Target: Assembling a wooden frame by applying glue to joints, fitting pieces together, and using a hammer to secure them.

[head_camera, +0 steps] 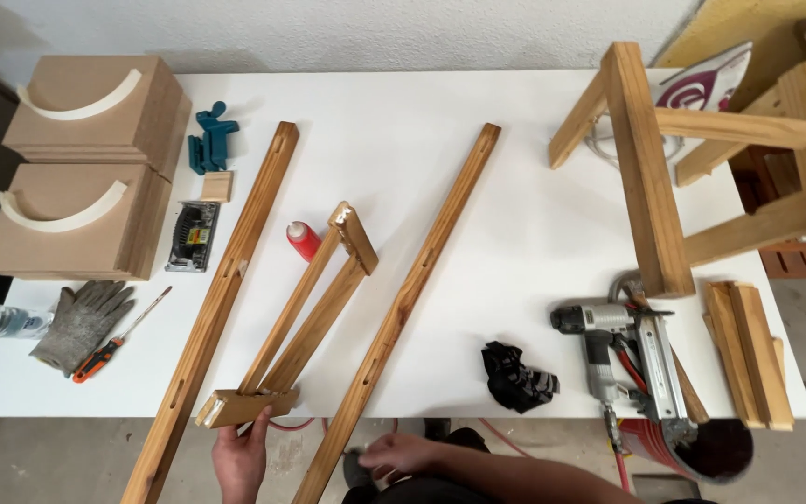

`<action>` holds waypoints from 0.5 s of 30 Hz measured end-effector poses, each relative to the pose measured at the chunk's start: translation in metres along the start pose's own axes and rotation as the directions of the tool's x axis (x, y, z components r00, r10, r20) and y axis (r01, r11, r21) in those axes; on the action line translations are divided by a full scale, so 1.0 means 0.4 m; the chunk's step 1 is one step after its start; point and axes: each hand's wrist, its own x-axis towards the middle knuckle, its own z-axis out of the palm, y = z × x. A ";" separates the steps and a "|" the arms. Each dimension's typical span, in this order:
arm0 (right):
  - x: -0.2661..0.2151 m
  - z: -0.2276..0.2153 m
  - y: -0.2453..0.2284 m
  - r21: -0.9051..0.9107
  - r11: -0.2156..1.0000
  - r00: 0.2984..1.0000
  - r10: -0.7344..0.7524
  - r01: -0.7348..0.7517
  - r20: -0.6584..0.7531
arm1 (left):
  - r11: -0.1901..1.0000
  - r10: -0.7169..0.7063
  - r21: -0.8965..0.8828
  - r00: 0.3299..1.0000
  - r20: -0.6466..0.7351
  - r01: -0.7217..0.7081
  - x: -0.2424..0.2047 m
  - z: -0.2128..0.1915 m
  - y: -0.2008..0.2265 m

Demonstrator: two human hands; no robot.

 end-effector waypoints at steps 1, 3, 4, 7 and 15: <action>0.048 0.021 0.018 0.014 1.000 1.000 -0.005 0.005 -0.007 | 1.000 0.008 0.009 1.000 0.011 -0.008 0.000 0.000 0.001; 0.146 0.067 0.051 0.411 0.911 0.996 0.011 0.027 -0.090 | 0.991 0.076 -0.110 0.997 0.007 -0.075 0.001 -0.001 0.003; 0.189 0.089 0.072 0.424 0.905 0.995 0.004 0.041 -0.105 | 0.990 0.091 -0.106 0.996 0.024 -0.088 0.010 0.001 -0.014; 0.248 0.153 0.086 0.590 0.761 0.945 -0.091 0.270 -0.314 | 0.979 0.178 -0.111 0.983 0.047 -0.172 0.044 0.003 -0.056; 0.102 0.149 0.210 0.303 0.896 0.342 0.188 0.324 -0.921 | 0.873 0.484 -0.094 0.873 0.051 -0.479 0.068 0.008 -0.058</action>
